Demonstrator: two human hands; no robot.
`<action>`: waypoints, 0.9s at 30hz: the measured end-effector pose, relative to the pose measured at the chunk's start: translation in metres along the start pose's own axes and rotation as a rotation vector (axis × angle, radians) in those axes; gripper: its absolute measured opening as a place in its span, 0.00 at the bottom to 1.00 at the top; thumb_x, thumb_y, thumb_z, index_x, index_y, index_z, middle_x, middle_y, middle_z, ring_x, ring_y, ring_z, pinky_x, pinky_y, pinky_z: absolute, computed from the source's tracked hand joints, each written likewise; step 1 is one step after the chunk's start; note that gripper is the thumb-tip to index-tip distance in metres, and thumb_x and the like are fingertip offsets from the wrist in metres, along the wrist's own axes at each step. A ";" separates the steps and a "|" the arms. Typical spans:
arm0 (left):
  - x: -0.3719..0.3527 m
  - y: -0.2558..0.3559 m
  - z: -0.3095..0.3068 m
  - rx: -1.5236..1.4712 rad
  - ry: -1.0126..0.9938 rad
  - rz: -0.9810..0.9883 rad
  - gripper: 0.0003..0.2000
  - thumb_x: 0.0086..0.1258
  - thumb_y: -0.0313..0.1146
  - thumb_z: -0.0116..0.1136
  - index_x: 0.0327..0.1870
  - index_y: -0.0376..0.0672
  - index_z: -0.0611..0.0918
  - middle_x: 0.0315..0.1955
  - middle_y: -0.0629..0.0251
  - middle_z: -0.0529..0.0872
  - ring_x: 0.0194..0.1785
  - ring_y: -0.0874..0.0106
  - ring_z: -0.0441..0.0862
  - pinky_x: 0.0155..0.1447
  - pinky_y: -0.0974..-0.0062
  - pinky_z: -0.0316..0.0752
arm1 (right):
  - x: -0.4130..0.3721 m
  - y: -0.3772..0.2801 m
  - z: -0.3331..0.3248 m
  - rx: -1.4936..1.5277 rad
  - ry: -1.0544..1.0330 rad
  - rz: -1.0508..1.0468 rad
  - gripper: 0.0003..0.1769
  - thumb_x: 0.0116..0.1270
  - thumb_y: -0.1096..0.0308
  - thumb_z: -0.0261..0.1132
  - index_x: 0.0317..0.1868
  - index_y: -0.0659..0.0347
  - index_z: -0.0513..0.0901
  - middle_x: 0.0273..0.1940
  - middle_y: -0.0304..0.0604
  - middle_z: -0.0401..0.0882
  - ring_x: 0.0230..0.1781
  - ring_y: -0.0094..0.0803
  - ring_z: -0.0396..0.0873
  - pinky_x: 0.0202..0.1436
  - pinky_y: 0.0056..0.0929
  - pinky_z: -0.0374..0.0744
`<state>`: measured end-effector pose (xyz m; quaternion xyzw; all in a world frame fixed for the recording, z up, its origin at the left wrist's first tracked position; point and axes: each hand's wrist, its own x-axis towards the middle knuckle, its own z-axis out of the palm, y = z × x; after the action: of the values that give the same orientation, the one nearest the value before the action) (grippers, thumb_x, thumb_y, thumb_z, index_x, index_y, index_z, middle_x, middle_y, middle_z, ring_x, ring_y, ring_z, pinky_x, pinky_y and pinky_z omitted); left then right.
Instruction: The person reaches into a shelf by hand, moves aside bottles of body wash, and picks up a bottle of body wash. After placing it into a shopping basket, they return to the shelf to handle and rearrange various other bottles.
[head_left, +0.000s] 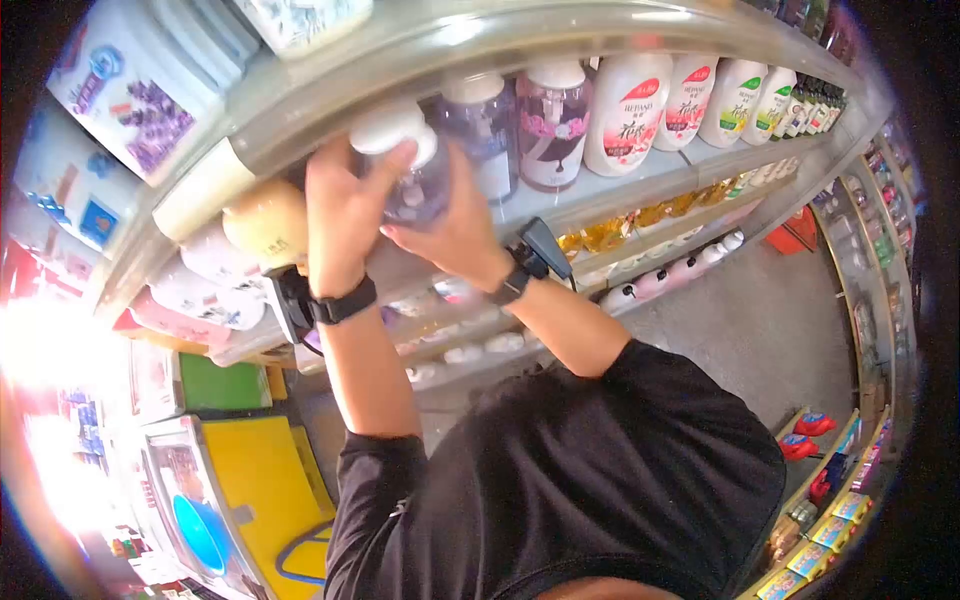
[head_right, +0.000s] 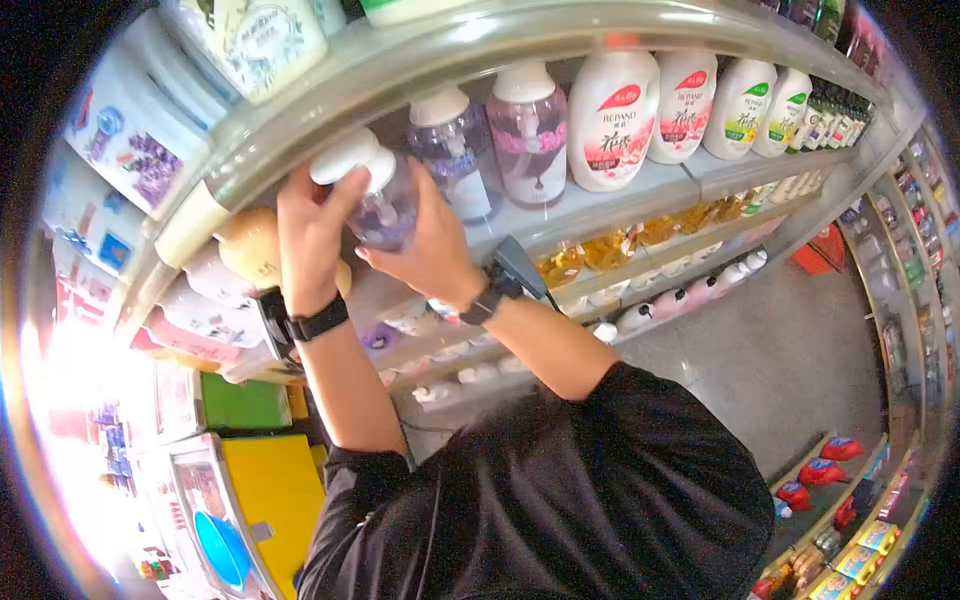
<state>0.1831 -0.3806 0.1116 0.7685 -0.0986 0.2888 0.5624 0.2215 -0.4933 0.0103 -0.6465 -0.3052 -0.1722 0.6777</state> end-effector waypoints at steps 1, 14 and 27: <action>-0.002 0.004 -0.002 -0.036 -0.070 -0.086 0.25 0.65 0.28 0.70 0.62 0.30 0.77 0.53 0.60 0.85 0.55 0.71 0.81 0.62 0.72 0.74 | 0.000 -0.001 -0.001 -0.010 -0.004 -0.025 0.64 0.45 0.55 0.83 0.75 0.73 0.54 0.67 0.68 0.68 0.67 0.60 0.71 0.68 0.46 0.73; 0.008 0.018 -0.014 -0.225 -0.100 -0.059 0.23 0.61 0.22 0.73 0.59 0.34 0.81 0.52 0.60 0.85 0.56 0.68 0.81 0.62 0.68 0.74 | 0.014 -0.006 -0.019 0.079 -0.211 -0.032 0.67 0.43 0.51 0.85 0.76 0.66 0.54 0.64 0.62 0.74 0.65 0.53 0.76 0.66 0.44 0.75; -0.033 0.021 -0.018 -0.263 -0.267 -0.055 0.39 0.59 0.36 0.72 0.70 0.29 0.68 0.46 0.56 0.88 0.52 0.68 0.84 0.63 0.66 0.74 | -0.034 -0.027 -0.036 0.548 -0.518 0.163 0.66 0.43 0.53 0.86 0.77 0.63 0.56 0.64 0.50 0.74 0.63 0.39 0.75 0.66 0.37 0.74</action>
<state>0.1401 -0.3776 0.1142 0.7224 -0.1882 0.1531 0.6476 0.1861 -0.5370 0.0104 -0.4857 -0.4485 0.1393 0.7372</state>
